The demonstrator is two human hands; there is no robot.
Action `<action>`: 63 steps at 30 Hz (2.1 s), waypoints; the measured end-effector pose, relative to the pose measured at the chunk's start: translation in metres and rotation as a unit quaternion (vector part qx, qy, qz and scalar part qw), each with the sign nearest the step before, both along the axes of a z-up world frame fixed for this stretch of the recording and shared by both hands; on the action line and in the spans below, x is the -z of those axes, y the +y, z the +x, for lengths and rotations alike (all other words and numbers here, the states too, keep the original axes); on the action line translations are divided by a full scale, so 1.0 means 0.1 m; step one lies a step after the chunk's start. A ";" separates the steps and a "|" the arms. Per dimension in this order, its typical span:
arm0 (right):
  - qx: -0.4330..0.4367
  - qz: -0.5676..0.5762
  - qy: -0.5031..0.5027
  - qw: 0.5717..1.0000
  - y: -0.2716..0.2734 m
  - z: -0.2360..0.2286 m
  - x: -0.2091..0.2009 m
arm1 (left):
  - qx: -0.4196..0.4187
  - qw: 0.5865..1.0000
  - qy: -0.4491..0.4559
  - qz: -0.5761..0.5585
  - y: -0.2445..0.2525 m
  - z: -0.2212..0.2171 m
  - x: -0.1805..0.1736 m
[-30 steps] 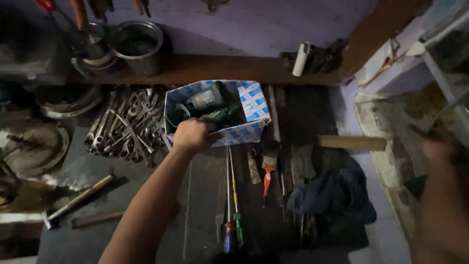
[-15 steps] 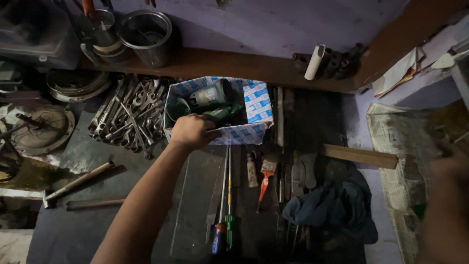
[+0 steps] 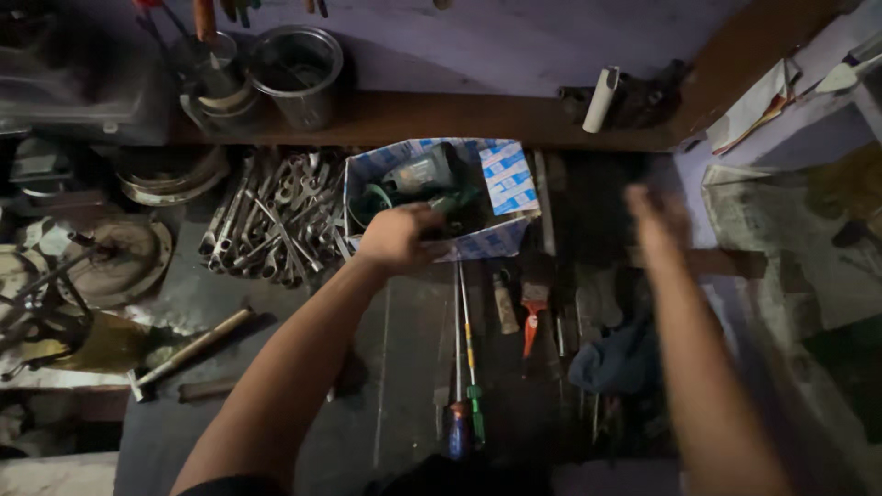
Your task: The person cleans various metal and plastic parts from a disassembled power tool using a brush and a cloth inside a small box, handling bearings and motor components.
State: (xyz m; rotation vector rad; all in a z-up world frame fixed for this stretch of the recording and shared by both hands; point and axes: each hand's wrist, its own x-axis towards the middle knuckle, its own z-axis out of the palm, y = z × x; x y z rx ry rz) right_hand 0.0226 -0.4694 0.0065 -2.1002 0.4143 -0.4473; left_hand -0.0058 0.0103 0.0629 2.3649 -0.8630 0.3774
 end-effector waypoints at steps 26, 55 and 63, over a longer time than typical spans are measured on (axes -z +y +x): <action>0.046 0.348 -0.093 0.932 1.63 0.11 -0.86 | -0.342 0.901 0.194 -0.183 0.57 0.89 -0.13; -0.143 0.178 0.035 0.973 2.01 0.32 0.24 | -0.177 0.696 0.383 -0.581 0.02 0.84 1.58; -0.215 -0.140 0.056 0.965 2.63 -0.49 1.21 | -0.153 0.958 0.121 -0.212 -0.04 -0.24 1.85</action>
